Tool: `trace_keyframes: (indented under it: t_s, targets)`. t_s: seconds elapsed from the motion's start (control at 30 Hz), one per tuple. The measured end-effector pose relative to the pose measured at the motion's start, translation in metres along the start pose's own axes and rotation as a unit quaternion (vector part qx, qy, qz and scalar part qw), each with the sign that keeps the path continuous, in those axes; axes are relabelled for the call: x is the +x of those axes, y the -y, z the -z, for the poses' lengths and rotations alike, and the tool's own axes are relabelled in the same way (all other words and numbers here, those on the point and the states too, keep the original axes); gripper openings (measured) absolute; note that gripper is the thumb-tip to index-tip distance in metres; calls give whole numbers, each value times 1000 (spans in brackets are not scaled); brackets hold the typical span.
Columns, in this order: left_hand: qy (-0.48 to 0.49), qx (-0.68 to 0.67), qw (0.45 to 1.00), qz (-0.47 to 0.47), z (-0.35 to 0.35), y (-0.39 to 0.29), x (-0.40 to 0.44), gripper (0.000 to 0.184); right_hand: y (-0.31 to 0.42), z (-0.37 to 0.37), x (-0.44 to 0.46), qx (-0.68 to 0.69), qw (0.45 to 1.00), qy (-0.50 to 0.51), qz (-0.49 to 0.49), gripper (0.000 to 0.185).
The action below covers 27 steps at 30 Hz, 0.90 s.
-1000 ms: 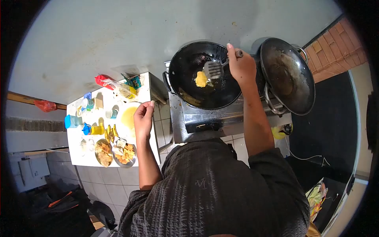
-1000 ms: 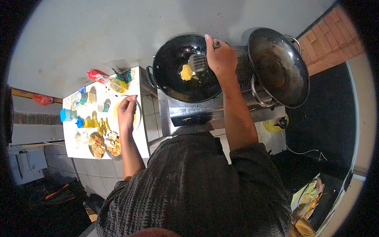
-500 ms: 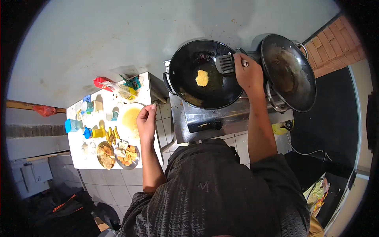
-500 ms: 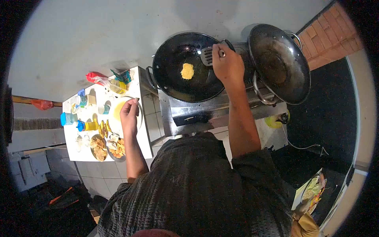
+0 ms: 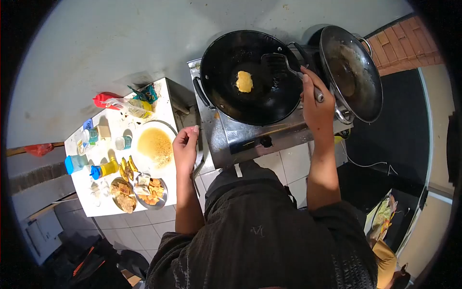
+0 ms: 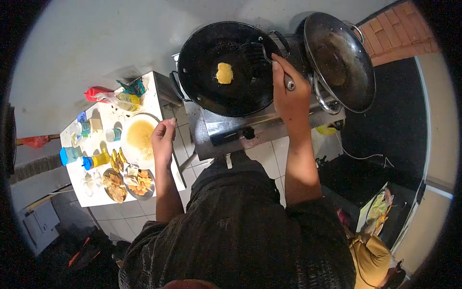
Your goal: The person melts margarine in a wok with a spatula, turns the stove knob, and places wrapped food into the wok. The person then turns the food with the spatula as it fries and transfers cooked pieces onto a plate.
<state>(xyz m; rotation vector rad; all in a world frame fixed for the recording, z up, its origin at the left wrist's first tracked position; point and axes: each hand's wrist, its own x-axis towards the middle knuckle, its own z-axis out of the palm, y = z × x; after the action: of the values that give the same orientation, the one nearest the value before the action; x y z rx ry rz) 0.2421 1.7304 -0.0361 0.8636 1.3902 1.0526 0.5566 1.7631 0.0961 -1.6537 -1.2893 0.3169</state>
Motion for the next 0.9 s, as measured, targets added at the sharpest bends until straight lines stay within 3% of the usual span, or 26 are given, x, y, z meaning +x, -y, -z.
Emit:
trace_keyframes:
  t_s: [0.3, 0.4, 0.47, 0.6, 0.67, 0.8, 0.9]
  targets:
    - [22, 8, 1000, -4, 10, -12, 8, 17, 4, 6, -18, -37, 998, 20, 51, 20]
    - [4, 5, 999, -34, 7, -25, 7, 16, -1, 5, -8, -8, 999, 22, 25, 21]
    - [-16, 7, 999, -45, 3, -31, 2, 16, -4, 4, 2, -21, 997, 26, -63, 29]
    - [-34, 12, 998, -58, -8, -45, -18, 16, -13, -5, 27, -87, 994, 23, -61, 37]
    - [-62, 10, 997, -47, -16, -47, -30, 16, -24, -12, 40, -148, 987, 33, -44, 41]
    - [-79, 23, 996, -33, -26, -45, -44, 17, -22, -24, 55, -109, 991, 64, -32, 39]
    - [-90, 24, 994, -64, -26, -54, -52, 17, -8, -19, 66, -75, 993, -9, 89, 38]
